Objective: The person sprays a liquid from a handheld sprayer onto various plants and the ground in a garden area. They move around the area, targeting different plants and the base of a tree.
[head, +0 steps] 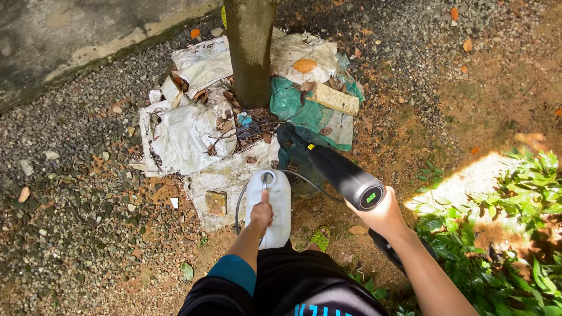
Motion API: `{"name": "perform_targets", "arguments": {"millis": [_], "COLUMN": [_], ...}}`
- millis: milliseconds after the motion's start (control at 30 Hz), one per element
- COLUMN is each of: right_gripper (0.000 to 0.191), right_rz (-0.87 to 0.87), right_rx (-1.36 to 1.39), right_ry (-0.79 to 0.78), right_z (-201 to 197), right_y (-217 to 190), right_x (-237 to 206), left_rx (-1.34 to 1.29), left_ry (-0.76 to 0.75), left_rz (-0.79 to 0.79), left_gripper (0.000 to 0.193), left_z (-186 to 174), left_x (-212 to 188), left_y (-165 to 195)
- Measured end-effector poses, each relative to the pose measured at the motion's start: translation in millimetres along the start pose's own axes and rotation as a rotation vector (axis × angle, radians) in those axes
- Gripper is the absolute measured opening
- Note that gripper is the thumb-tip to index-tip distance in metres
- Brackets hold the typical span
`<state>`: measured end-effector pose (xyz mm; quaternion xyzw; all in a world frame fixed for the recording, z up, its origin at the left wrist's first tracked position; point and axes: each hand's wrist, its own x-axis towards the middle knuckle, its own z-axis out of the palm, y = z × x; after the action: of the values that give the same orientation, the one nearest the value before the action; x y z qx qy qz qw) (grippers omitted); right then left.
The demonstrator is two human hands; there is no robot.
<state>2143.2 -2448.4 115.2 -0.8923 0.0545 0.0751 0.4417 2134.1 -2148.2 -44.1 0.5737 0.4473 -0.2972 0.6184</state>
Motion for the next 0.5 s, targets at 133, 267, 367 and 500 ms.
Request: {"name": "perform_targets", "arguments": {"millis": [133,267,367,500], "right_gripper": [0.030,0.027,0.027,0.023], "right_rz": [-0.101,-0.049,-0.029,-0.083], "right_rx": [-0.037,-0.019,-0.038,0.038], "right_ry": [0.015,-0.046,-0.044,-0.018], "right_z": [0,2,4,7], "right_y": [-24,-43,-53,-60], "right_x": [-2,-1,3,9], "left_rx": [0.002,-0.024,-0.016,-0.005], "left_ry": [0.010,0.016,-0.003,0.049], "left_rz": [0.041,0.014,0.019,0.023], "left_gripper": [0.068,0.074,0.078,0.074], "left_z": [-6,-15,-18,-16], "left_x": [3,4,5,11], "left_y": [1,6,11,15]}}
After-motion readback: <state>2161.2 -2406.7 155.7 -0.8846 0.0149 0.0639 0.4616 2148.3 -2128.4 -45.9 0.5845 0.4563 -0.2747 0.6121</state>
